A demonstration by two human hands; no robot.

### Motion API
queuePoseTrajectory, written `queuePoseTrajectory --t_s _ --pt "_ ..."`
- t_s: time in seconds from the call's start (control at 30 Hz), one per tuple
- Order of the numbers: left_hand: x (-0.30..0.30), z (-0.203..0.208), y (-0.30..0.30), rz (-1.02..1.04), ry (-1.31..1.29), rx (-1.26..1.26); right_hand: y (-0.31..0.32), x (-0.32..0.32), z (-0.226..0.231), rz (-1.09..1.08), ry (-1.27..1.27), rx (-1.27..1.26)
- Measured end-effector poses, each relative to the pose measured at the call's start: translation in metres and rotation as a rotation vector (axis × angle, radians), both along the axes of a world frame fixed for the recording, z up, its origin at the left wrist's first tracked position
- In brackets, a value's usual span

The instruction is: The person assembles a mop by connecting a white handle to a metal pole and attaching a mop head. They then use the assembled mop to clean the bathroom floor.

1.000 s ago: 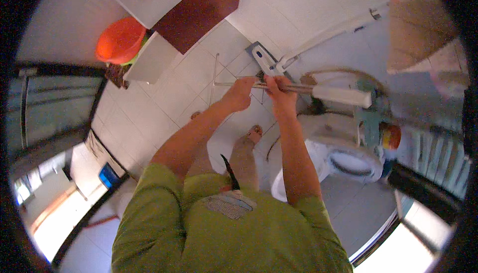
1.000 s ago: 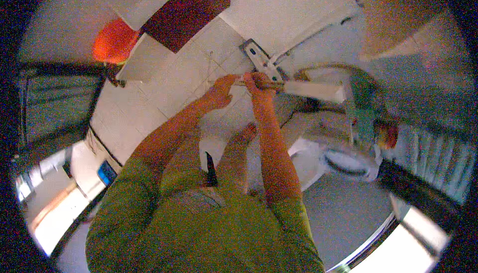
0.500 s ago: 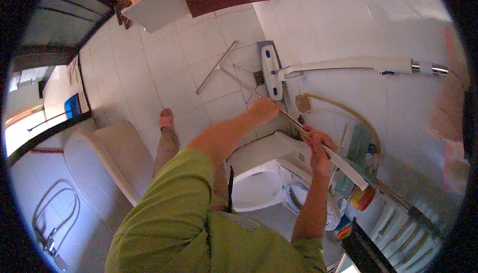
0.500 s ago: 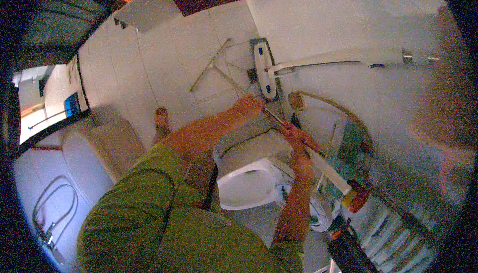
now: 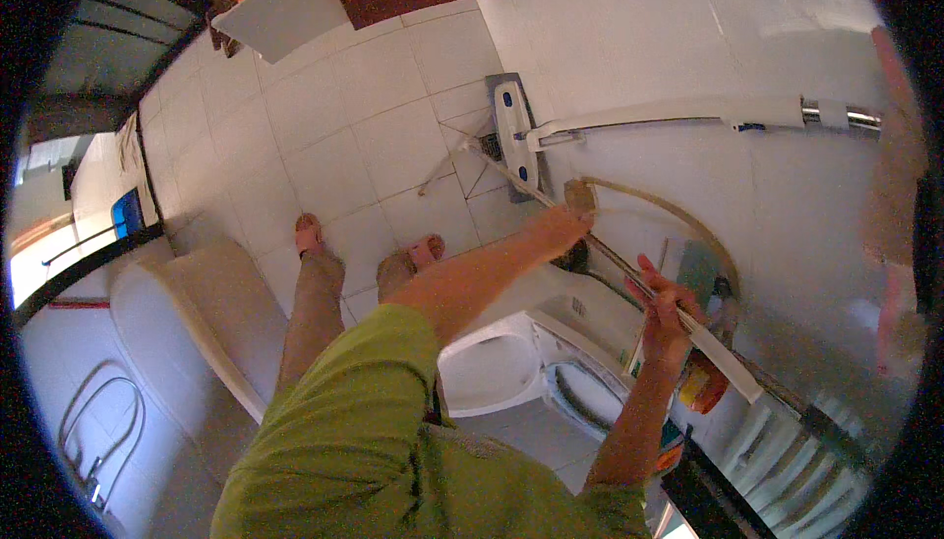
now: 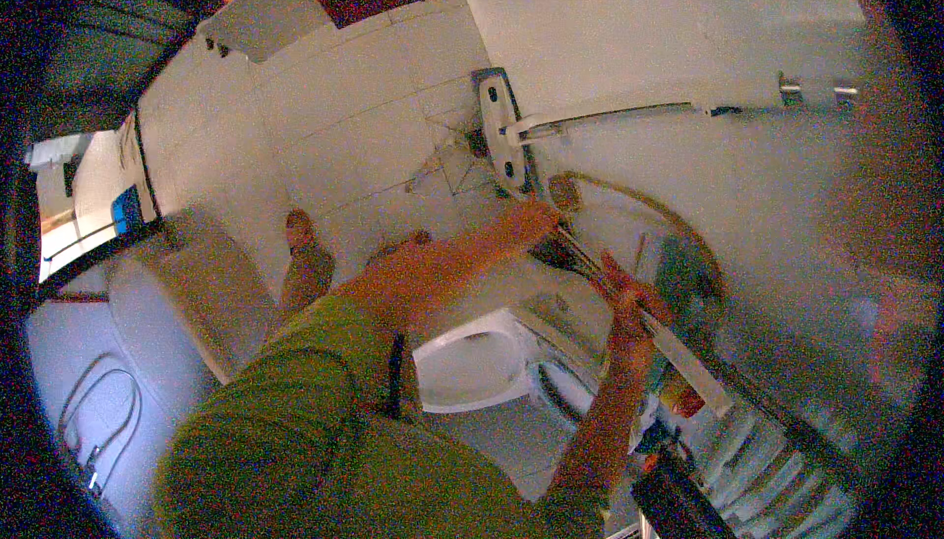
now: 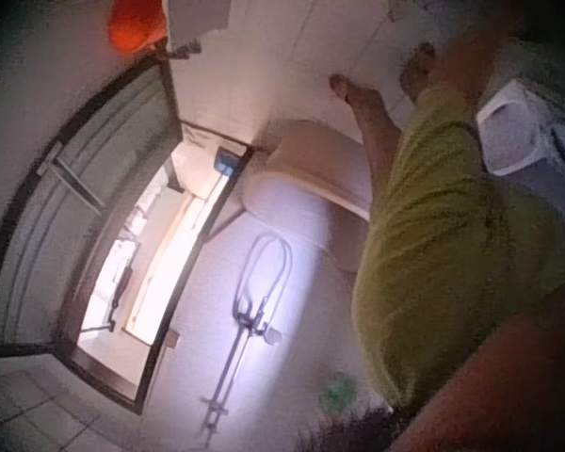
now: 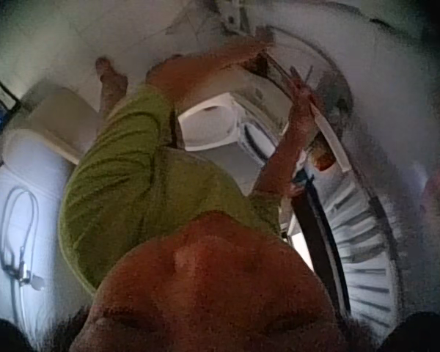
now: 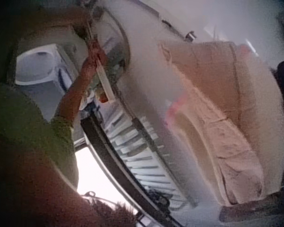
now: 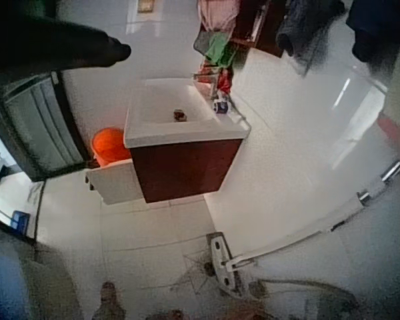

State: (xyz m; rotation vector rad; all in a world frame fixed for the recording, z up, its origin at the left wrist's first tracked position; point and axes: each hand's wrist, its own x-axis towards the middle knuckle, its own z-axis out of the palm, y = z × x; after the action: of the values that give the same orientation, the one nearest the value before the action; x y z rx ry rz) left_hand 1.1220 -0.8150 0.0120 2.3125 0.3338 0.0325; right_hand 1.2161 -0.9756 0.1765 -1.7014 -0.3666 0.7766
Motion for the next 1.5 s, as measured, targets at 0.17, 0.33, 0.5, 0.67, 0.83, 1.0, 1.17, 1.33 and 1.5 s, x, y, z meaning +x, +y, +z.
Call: queuePoseTrajectory --t_s 0.17,0.33,0.5,0.67,0.83,1.0,1.17,1.33,1.5 --pt "-0.046 -0.007 0.062 0.052 0.154 -0.049 0.057 -0.039 0.033 0.160 -0.025 0.453" --pt "-0.072 -0.050 0.085 0.259 -0.184 0.519 0.082 -0.052 0.023 0.260 -0.062 0.476" --pt "-0.033 -0.060 0.044 0.197 -0.058 0.356 0.057 -0.050 0.026 -0.084 -0.130 0.142" --pt "-0.009 -0.029 -0.023 -0.088 0.209 0.182 -0.014 -0.061 0.048 -0.305 -0.192 0.006" --pt "-0.015 0.022 -0.066 -0.029 0.046 0.081 -0.077 -0.072 0.065 -0.260 -0.437 -0.263" --pt "-0.007 -0.018 -0.046 -0.095 0.134 0.068 -0.053 -0.084 0.051 -0.226 -0.241 0.248" --pt "-0.017 -0.012 0.056 0.037 0.139 0.487 0.018 -0.096 -0.027 -0.333 0.004 0.358" --pt "-0.028 -0.047 0.064 -0.032 0.145 0.425 0.058 -0.106 -0.072 -0.381 0.199 0.465" --pt "-0.038 -0.045 0.014 -0.359 0.427 0.467 0.018 -0.130 -0.049 -0.624 0.261 0.299"
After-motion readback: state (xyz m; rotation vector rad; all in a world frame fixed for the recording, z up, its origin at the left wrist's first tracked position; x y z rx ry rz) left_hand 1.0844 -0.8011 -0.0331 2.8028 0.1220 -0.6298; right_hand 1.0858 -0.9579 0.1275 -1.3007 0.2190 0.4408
